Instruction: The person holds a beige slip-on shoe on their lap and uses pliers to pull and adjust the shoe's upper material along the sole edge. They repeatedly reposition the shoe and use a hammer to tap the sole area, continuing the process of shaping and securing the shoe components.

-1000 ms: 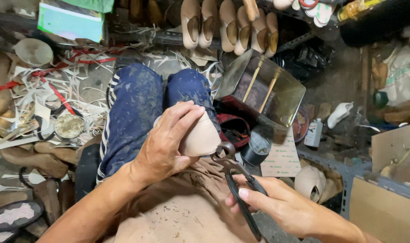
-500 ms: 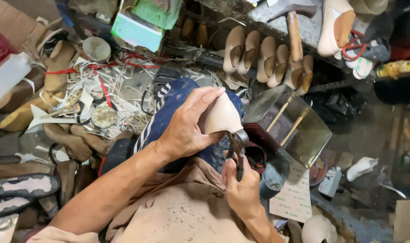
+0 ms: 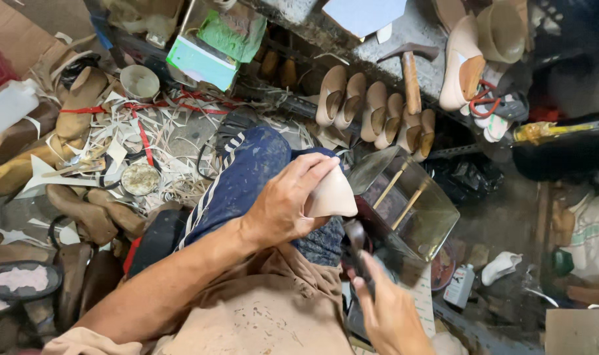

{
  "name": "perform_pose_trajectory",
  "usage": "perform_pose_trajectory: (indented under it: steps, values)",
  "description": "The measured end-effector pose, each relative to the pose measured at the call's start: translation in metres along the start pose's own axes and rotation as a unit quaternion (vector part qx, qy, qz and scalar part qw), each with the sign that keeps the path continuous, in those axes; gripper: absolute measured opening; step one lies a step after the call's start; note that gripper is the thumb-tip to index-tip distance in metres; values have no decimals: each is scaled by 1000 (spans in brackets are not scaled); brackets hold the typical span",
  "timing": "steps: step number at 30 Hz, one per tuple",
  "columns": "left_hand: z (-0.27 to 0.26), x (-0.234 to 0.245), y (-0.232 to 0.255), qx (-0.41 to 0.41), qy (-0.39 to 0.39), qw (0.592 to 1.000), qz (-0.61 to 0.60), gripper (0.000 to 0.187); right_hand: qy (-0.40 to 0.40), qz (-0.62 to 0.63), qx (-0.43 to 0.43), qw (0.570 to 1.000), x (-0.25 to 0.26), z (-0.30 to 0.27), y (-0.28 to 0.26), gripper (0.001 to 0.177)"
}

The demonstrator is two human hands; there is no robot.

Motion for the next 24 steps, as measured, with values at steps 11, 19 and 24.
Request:
perform_pose_trajectory:
  steps: [11,19,24]
  values:
    - [9,39,-82,206,280,718,-603,73,-86,759,-25,645,-24,-4,53,76]
    - [-71,-80,-130,382,247,436,-776,64,6,713,-256,653,-169,82,112,38]
    - [-78,-72,-127,418,324,449,-720,94,119,661,-221,707,-159,91,102,35]
Point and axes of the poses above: each hand's wrist, its own z-axis towards the middle knuckle, its own x-axis out of the back of the hand, y = z × x, the point moved 10 cm from there along z, towards the middle knuckle, and after that the axes turned 6 degrees about -x, right-handed, at the moved point
